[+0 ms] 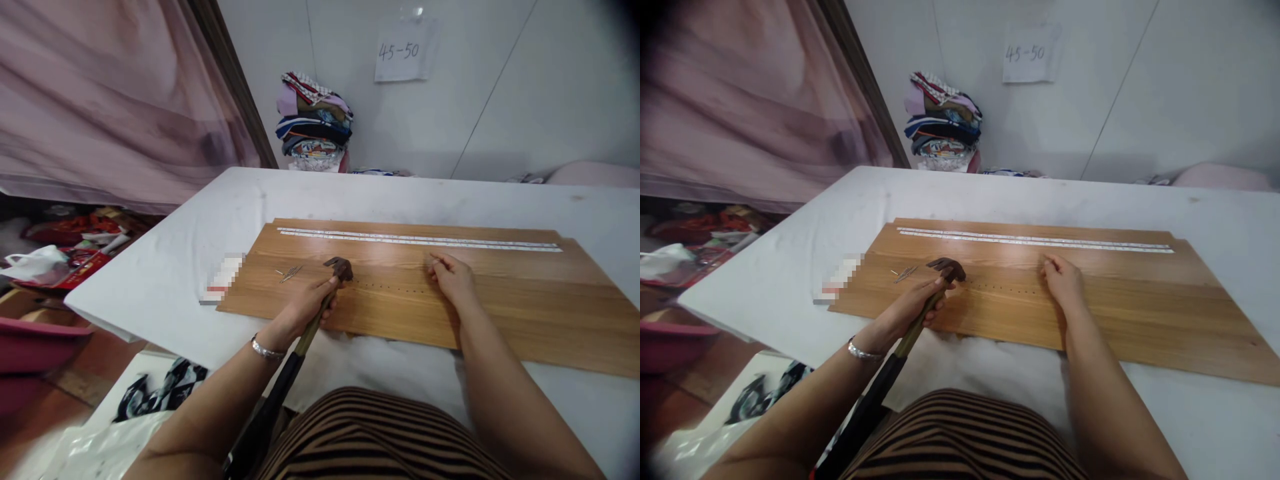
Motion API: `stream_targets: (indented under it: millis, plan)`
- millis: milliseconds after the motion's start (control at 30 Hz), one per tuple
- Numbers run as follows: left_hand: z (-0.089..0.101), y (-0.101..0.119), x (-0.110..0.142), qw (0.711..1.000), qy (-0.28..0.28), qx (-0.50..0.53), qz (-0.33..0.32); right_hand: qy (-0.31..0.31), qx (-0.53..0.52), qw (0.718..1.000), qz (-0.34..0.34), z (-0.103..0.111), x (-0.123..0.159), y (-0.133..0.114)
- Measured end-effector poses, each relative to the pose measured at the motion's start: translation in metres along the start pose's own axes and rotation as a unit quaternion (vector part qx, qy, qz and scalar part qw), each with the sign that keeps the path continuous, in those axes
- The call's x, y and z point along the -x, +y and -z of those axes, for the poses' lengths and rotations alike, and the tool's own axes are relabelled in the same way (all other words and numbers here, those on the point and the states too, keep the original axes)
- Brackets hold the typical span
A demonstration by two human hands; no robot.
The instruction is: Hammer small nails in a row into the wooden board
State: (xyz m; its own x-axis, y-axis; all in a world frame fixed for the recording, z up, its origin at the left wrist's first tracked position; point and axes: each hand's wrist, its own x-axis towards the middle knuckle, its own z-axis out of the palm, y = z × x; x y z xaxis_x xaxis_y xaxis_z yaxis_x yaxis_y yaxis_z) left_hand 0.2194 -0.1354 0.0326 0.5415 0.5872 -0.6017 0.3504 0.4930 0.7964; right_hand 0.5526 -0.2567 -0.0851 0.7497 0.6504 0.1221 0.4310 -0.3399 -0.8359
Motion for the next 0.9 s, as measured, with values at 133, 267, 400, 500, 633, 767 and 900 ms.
stream_targets:
  millis: [133, 267, 400, 500, 633, 767, 900]
  plan:
    - [-0.0032, 0.0023, 0.0012, 1.000, 0.005, -0.003, 0.009, 0.001, -0.023, 0.999, -0.029, 0.0002, -0.0002, -0.0014]
    - [-0.0059, 0.0053, 0.0030, 1.000, 0.013, -0.004, 0.021, 0.000, -0.024, 0.999, -0.027, 0.0002, -0.0003, -0.0012]
    - [-0.0053, 0.0054, 0.0033, 1.000, 0.010, 0.002, 0.017, 0.002, -0.023, 0.999, -0.026, 0.0000, 0.0000, -0.0001]
    - [-0.0037, 0.0033, 0.0020, 1.000, 0.010, 0.001, 0.018, 0.001, -0.024, 0.999, -0.024, 0.0000, 0.0001, 0.0002]
    - [-0.0012, 0.0002, 0.0003, 1.000, 0.007, 0.003, 0.006, 0.005, -0.019, 1.000, -0.024, -0.0003, 0.0001, -0.0002]
    - [-0.0010, 0.0001, 0.0000, 1.000, 0.001, -0.001, 0.001, 0.000, -0.018, 1.000, -0.022, -0.0004, 0.0003, 0.0001]
    - [-0.0033, 0.0014, 0.0003, 1.000, 0.008, -0.001, 0.009, -0.001, -0.011, 1.000, -0.019, -0.0002, -0.0003, 0.0020]
